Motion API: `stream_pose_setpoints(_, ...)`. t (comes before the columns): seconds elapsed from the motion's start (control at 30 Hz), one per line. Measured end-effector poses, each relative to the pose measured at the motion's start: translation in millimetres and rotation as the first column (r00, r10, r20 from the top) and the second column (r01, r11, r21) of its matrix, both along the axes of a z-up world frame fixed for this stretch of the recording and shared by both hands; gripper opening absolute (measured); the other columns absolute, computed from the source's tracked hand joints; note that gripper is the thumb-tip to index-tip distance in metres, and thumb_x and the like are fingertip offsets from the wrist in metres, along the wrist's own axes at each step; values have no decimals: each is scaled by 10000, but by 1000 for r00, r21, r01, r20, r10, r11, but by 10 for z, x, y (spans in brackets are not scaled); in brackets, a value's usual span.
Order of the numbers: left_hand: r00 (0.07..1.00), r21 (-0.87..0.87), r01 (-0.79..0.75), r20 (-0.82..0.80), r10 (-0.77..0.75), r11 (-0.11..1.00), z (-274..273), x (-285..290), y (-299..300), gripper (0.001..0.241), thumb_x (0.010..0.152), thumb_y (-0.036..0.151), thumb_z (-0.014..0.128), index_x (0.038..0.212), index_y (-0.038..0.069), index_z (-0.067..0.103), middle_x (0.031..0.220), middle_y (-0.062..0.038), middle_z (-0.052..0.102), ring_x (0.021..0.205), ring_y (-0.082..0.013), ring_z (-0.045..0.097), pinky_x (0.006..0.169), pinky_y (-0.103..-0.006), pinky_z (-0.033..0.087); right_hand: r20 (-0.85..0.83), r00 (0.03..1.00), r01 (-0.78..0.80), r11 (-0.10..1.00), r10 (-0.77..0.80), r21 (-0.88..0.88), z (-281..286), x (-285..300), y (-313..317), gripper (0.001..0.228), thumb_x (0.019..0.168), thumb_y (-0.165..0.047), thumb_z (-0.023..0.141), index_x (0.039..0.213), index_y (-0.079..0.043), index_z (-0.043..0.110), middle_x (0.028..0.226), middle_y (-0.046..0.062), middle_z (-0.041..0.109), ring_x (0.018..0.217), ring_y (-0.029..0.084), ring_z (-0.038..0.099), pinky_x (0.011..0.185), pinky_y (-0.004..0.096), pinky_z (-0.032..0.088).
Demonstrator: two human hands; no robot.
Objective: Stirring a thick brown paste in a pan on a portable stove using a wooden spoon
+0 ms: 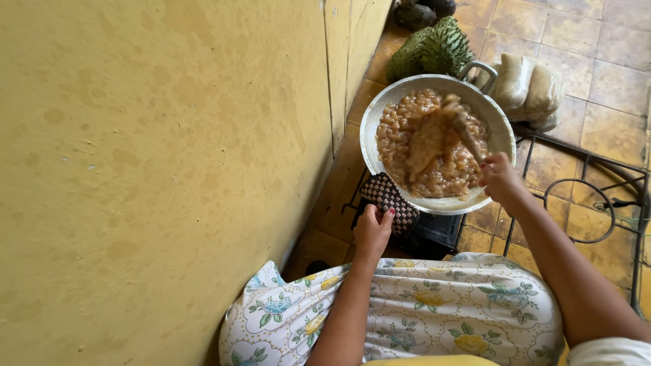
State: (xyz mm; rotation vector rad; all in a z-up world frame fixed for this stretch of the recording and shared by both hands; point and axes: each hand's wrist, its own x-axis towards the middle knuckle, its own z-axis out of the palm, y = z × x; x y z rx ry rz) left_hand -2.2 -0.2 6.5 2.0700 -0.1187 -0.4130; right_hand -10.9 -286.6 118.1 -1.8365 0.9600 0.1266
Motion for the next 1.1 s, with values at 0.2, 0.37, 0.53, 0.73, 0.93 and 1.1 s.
stream_pose_setpoints(0.2, 999, 8, 19, -29, -19, 1000, 54, 2, 30, 404, 970, 448, 594, 1031, 49, 599, 886, -107, 695, 726, -299, 655, 717, -441, 518, -377, 858, -448, 867, 348, -219, -104, 93, -235, 211, 1080, -90, 466, 1266, -52, 558, 1083, 237, 669, 519, 204, 524, 452, 261, 481)
stream_pose_setpoints(0.37, 998, -40, -35, 52, 37, 999, -153, -4, -17, 412, 920, 445, 630, 996, 41, 608, 877, -140, 731, 737, -373, 671, 718, -477, 524, -687, 611, -723, 631, 393, -282, 765, 0, -628, 281, 1046, -243, 508, 1291, -200, 638, 1115, 95, 728, 794, 241, 678, 720, 390, 613)
stream_pose_setpoints(0.53, 998, -59, -34, 58, 37, 998, -211, -6, -30, 368, 917, 403, 638, 996, 45, 618, 854, -112, 718, 721, -313, 654, 711, -430, 523, -945, 302, -920, 298, 127, -254, 1501, -146, -210, 317, 1095, -325, 334, 1121, -308, 650, 684, -67, 614, 516, 63, 513, 484, 192, 456)
stream_pose_setpoints(0.73, 998, -117, -52, 20, 54, 992, -151, -8, -25, 313, 916, 340, 664, 971, 36, 611, 800, -101, 701, 662, -275, 632, 665, -405, 521, -933, 356, -925, 163, 49, -344, 522, -421, -653, 398, 1091, -249, 270, 1443, -412, 361, 1072, 29, 467, 445, 9, 470, 382, 133, 452)
stream_pose_setpoints(0.93, 999, -115, -41, -3, 41, 992, -74, 18, -15, 302, 918, 318, 667, 984, 30, 607, 816, -114, 718, 668, -290, 653, 669, -411, 531, -674, 708, -704, 146, 210, -695, -306, -112, -827, 209, 1124, -261, 422, 1217, -236, 607, 839, 40, 619, 516, 108, 489, 405, 212, 467)
stream_pose_setpoints(1.1, 999, -66, -29, 30, 31, 997, -65, 28, -3, 324, 901, 335, 669, 1015, 35, 626, 857, -121, 744, 712, -329, 682, 693, -441, 531, -641, 708, -602, -219, 297, -767, -296, 194, -502, 441, 1060, -180, 436, 1496, -242, 453, 855, 50, 650, 511, 58, 557, 372, 165, 506)
